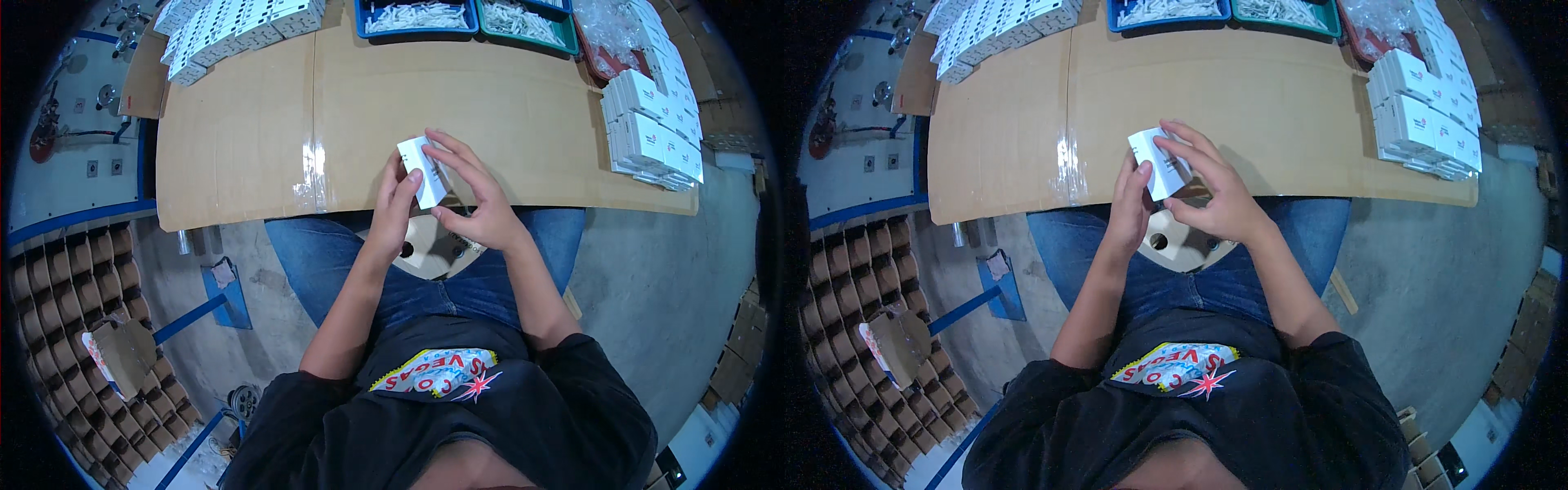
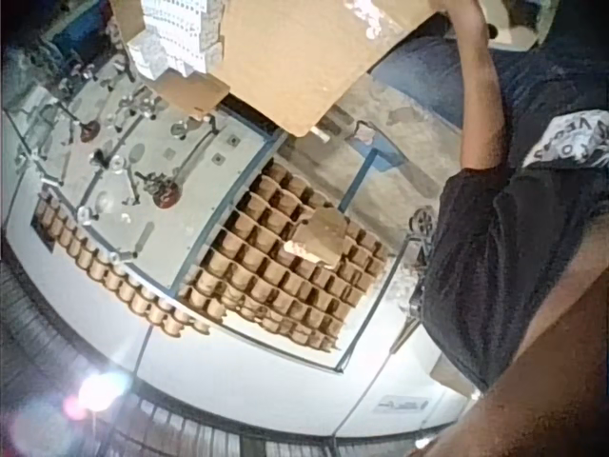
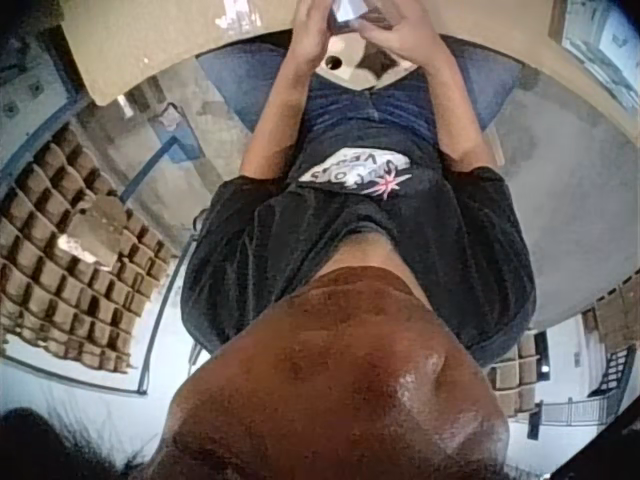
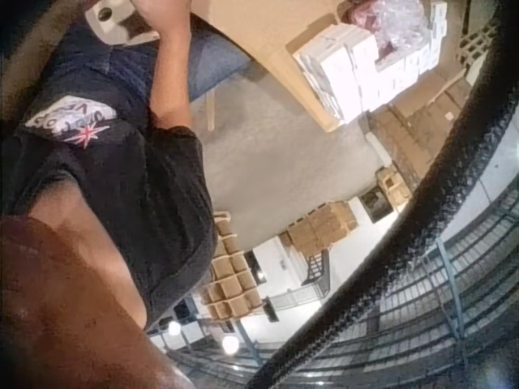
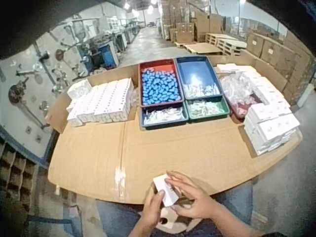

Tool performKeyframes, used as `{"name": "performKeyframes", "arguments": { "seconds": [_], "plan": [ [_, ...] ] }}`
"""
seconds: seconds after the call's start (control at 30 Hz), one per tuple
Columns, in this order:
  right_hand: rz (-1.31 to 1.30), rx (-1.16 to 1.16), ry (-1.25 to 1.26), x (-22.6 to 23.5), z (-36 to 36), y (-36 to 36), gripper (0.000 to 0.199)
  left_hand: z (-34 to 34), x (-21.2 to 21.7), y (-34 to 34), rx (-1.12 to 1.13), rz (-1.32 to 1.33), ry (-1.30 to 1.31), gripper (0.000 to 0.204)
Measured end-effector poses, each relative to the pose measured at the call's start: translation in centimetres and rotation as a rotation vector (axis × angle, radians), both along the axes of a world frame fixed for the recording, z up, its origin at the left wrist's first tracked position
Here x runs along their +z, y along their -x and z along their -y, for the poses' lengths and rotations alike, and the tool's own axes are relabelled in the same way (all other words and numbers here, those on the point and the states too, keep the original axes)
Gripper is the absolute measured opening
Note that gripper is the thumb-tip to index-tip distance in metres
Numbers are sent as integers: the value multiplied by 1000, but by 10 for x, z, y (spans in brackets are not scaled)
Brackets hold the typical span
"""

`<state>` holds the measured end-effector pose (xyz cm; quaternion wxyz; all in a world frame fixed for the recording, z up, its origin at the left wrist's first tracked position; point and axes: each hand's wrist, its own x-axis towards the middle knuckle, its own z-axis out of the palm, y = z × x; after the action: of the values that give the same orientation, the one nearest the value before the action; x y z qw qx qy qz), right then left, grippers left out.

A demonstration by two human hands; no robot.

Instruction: The person sits at a table in a warehouse and packs small white plastic components into clear plastic bags. They place the bags into small white cardboard boxes, fold the flaps to close them, and stack the finished boxes on the table. The person repeats this process for multiple units.

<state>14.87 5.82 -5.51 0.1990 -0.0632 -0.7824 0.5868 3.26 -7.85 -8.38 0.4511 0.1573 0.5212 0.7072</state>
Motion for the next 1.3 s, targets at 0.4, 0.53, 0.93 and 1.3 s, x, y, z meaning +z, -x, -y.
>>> {"name": "performKeyframes", "arguments": {
  "seconds": [0.4,0.53,0.93,1.3],
  "plan": [
    [57,-98,318,-11,11,2,76,1,1,2,-41,-424,-85,106],
    [57,-158,69,-23,3,1,79,1,-8,7,-117,-101,-151,86],
    [32,-174,-252,-21,11,6,78,-13,30,-24,51,525,-20,66],
    [-78,-197,-374,-33,21,11,63,-14,28,-32,146,499,33,55]
  ]
}}
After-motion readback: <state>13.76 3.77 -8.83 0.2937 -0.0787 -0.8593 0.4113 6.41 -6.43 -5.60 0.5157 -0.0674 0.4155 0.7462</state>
